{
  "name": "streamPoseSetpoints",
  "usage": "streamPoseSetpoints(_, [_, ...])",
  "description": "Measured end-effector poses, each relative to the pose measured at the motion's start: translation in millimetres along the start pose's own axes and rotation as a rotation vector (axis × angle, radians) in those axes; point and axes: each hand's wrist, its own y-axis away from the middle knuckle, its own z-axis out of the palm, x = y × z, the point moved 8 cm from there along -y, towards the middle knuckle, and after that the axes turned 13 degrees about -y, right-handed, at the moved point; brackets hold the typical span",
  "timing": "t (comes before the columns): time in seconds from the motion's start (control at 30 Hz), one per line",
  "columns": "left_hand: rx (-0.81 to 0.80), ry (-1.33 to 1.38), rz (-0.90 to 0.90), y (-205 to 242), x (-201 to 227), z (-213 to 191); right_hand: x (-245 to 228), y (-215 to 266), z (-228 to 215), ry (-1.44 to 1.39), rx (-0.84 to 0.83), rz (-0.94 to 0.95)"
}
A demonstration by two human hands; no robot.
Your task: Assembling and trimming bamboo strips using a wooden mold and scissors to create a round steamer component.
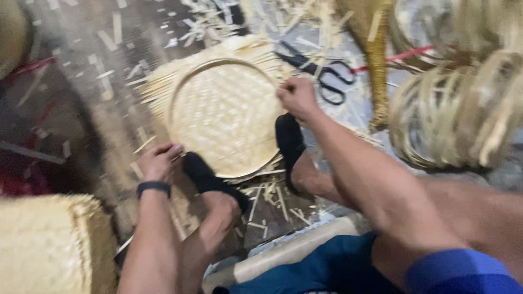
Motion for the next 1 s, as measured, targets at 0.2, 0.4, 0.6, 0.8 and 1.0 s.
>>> streamPoseSetpoints(0.2, [0.099,-0.753,0.260,9.8,79.8,1.6,-104.2,23.4,0.7,0.320,-0.179,-0.258])
streamPoseSetpoints(0.4, [0.110,-0.833,1.203,19.5,214.0,116.2,-135.9,171.5,144.2,0.596,-0.781,-0.723])
streamPoseSetpoints(0.6, [-0.001,-0.650,0.506,1.6,211.8,124.9,-129.4,188.2,136.8,0.719,-0.502,-0.848])
streamPoseSetpoints(0.8, [-0.005,-0.748,0.944,-18.3,218.3,134.9,-128.7,75.8,137.0,0.442,-0.745,-0.472])
streamPoseSetpoints(1.0, [-0.148,-1.046,0.467,-21.8,219.5,139.4,-117.5,-83.8,132.5,0.360,-0.580,-0.140])
